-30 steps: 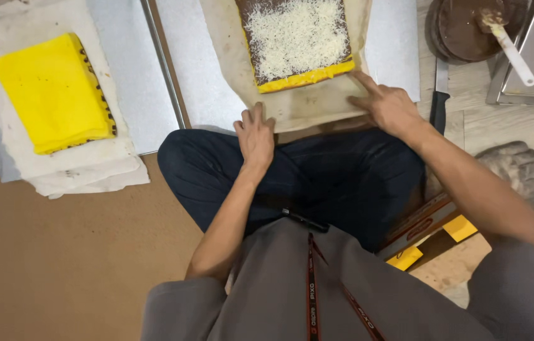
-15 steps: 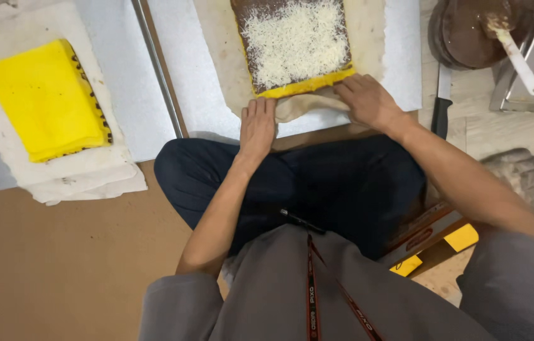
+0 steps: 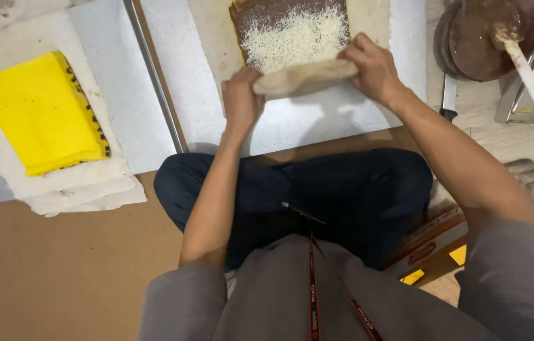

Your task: The person spreads chocolate onto a square of yellow dough, grates cheese over the chocolate, and then rolls the dough into a cylinder by hand.

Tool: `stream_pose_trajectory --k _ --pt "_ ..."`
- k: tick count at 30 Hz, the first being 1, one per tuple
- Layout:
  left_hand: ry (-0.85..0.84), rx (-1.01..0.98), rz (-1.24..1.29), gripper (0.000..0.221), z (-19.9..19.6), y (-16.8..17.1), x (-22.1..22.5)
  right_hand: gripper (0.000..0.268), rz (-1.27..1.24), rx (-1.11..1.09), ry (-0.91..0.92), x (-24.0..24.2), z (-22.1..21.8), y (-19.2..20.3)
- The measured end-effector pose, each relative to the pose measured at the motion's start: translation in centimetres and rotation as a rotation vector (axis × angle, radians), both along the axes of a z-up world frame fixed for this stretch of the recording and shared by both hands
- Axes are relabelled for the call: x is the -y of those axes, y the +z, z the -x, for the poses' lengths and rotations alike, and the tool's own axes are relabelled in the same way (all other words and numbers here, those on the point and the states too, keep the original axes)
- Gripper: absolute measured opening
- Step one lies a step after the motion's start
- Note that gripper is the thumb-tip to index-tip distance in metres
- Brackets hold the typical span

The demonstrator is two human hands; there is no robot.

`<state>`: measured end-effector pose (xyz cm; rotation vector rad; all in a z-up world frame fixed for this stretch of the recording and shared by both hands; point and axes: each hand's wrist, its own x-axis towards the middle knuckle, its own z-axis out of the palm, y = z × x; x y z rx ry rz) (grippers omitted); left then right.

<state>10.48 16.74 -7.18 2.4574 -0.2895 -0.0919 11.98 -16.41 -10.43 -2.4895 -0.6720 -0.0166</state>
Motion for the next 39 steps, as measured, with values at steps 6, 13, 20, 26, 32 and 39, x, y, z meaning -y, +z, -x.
stream_pose_trajectory --k 6,13,20,26,32,39 --pt "-0.01 0.031 -0.067 0.035 -6.1 -3.0 -0.3 0.026 0.094 0.159 -0.003 -1.4 -5.1 -0.3" --pt "-0.16 -0.035 0.301 0.044 -5.4 1.3 0.0 0.027 0.043 0.088 0.011 -3.0 -4.0 2.2" --pt "-0.206 -0.194 0.278 0.021 -4.9 -1.4 0.5 0.015 0.087 -0.223 0.04 -2.5 -3.7 2.6" --pt "-0.145 0.06 0.224 0.015 -8.3 -4.3 1.2 0.022 0.002 0.149 0.053 -2.1 -7.2 -1.8" --pt "-0.052 0.164 -0.035 0.051 -15.4 -4.8 0.9 0.063 0.135 0.258 0.068 -3.5 -15.0 -0.2" --pt "-0.193 0.191 0.014 0.015 -21.6 -6.4 -1.1 0.025 0.052 0.049 -0.01 -4.0 -19.8 1.5"
